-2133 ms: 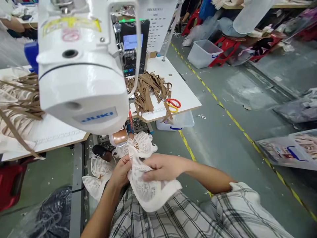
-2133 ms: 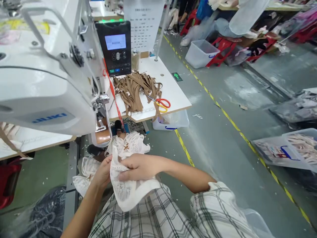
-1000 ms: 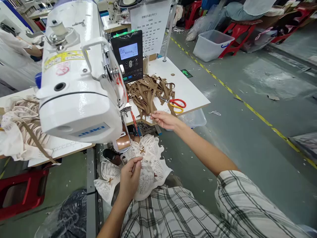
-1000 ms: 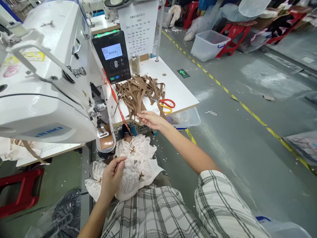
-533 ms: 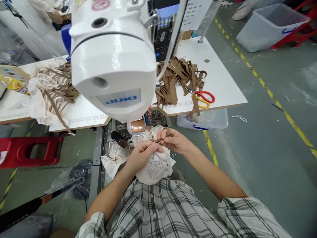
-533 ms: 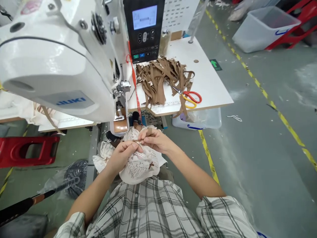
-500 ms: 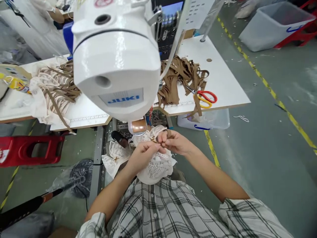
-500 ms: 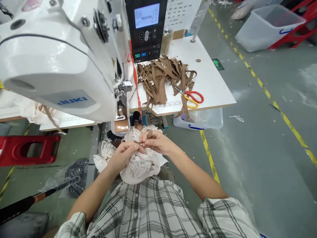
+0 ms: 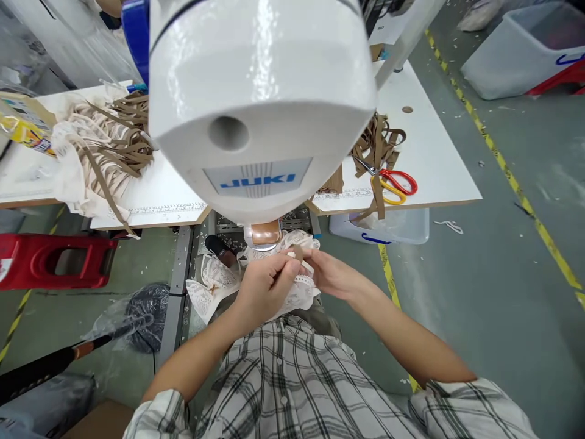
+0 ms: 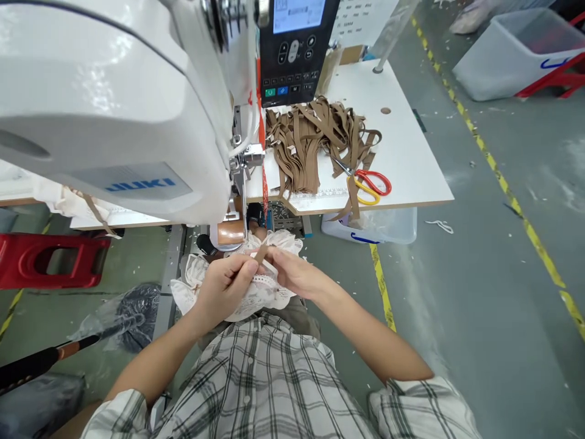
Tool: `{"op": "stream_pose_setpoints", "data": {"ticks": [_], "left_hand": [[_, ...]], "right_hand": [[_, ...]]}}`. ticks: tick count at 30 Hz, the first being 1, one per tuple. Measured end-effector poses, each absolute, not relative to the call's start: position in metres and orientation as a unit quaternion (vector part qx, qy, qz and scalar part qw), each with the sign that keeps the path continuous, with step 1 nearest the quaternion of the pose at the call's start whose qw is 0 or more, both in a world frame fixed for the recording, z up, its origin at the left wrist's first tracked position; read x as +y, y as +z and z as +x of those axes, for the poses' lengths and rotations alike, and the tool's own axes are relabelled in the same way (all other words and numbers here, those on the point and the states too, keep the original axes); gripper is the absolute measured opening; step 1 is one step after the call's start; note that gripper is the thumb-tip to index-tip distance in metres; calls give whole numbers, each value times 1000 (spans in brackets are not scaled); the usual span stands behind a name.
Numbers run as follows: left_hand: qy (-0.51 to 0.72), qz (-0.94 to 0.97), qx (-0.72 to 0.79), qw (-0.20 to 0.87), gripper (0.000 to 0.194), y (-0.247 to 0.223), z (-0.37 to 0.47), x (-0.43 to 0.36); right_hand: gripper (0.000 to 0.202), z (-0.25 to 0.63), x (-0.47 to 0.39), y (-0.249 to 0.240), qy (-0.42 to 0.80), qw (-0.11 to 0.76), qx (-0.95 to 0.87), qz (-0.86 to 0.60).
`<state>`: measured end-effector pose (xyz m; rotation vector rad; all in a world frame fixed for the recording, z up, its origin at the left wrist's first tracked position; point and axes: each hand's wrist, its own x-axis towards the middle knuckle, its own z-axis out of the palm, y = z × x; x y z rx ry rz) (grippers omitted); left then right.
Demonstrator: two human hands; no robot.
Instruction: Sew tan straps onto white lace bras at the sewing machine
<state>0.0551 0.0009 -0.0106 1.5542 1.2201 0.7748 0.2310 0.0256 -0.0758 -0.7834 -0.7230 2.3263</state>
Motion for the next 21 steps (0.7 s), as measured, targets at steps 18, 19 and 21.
{"op": "stream_pose_setpoints", "data": {"ticks": [18, 19, 21], "left_hand": [[296, 715, 568, 283, 34, -27, -5, 26], [299, 712, 552, 316, 36, -29, -8, 27], [305, 704, 533, 356, 38, -32, -13, 27]], "right_hand": [[24, 202, 134, -35, 338, 379, -732, -454], [24, 200, 137, -36, 330, 367, -743, -452], [23, 198, 141, -37, 345, 347, -743, -456]]}}
